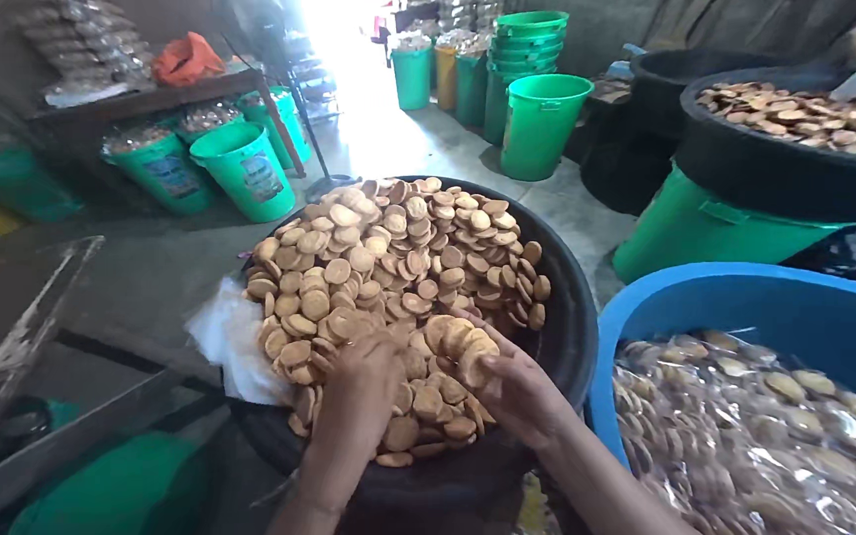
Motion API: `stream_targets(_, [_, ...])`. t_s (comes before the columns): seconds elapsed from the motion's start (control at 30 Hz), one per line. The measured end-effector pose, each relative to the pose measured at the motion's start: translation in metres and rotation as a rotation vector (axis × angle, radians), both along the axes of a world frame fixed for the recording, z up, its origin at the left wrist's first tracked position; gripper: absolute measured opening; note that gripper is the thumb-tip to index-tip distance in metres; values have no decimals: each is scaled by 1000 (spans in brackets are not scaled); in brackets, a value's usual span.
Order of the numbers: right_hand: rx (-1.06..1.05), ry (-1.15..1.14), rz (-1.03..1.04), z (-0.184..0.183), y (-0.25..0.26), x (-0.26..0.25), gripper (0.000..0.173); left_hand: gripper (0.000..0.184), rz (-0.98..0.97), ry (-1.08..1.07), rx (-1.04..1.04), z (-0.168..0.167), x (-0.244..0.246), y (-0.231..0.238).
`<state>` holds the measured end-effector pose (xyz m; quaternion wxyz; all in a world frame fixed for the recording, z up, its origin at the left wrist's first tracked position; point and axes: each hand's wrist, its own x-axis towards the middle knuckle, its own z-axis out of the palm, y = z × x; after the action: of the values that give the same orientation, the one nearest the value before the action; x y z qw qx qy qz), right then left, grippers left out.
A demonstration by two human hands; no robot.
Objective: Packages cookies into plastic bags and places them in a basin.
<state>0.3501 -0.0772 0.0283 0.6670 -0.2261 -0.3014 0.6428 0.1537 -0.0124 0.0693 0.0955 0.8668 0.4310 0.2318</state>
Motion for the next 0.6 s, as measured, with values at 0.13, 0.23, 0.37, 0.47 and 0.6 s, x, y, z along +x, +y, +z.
stream_targets(0.13, [346,-1184,-321,14,-13,-7,60,41,6,7,-229,12,32,-6])
stream_targets(0.23, [369,-1595,-516,14,-18,-12,54,41,-70,-151,-99,-10,47,-12])
stream_targets(0.37, [234,-1446,-358,14,-26,-5,59,57,-129,-179,113,-35,53,-22])
stream_targets(0.47, [117,-1098,-176,20,-26,5,60,54,-172,-168,281,-38,50,-34])
stream_targets(0.6, [41,-973,-279,11,-8,-6,62,41,-288,-175,428,-37,55,-62])
